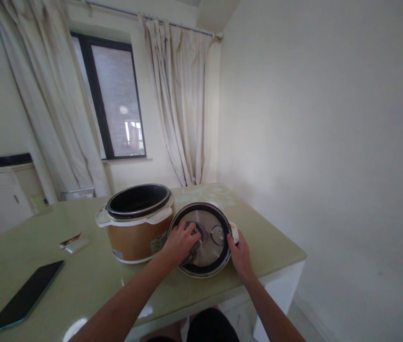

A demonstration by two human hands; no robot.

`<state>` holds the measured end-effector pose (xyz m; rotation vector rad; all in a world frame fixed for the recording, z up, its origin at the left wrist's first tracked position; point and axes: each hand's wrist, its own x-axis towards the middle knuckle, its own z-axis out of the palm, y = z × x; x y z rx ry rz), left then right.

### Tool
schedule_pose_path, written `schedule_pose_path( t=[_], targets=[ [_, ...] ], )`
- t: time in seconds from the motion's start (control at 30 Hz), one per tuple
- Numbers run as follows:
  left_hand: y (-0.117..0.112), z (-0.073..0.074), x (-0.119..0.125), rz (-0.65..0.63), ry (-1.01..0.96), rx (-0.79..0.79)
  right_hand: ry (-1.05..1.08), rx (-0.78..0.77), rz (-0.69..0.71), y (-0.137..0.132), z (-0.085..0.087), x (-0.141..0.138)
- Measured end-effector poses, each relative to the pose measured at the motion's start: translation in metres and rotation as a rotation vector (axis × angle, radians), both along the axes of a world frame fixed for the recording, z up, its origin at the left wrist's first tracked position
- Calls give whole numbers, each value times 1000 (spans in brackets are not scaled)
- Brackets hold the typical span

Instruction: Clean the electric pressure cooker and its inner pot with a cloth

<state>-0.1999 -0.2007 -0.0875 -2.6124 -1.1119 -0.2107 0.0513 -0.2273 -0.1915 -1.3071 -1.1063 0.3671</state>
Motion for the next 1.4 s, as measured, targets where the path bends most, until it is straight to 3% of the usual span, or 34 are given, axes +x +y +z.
schedule_pose_path(
  t=[0.17, 0.4, 0.57, 0.7, 0.83, 1.07, 1.3, 1.4],
  targets=[
    [30, 26, 23, 122, -80, 143, -15, -5, 3, -1, -3, 1],
    [45, 48, 81, 209, -233, 60, -38, -11, -2, -4, -2, 0],
    [32, 47, 118, 134, -356, -40, -36, -5, 14, -6, -2, 0],
    [18, 42, 132, -62, -286, -126, -35, -25, 25, -5, -3, 0],
    [7, 36, 127, -219, -200, -204, -10, -13, 26, -4, -5, 1],
    [-8, 32, 104, -286, -110, -172, -21, 41, 68, -7, -2, 1],
    [-20, 9, 52, -286, -24, -308, 13, -33, 22, -4, -1, 1],
    [-30, 1, 30, -301, 14, -276, 12, -40, 5, -5, -1, 0]
  ],
)
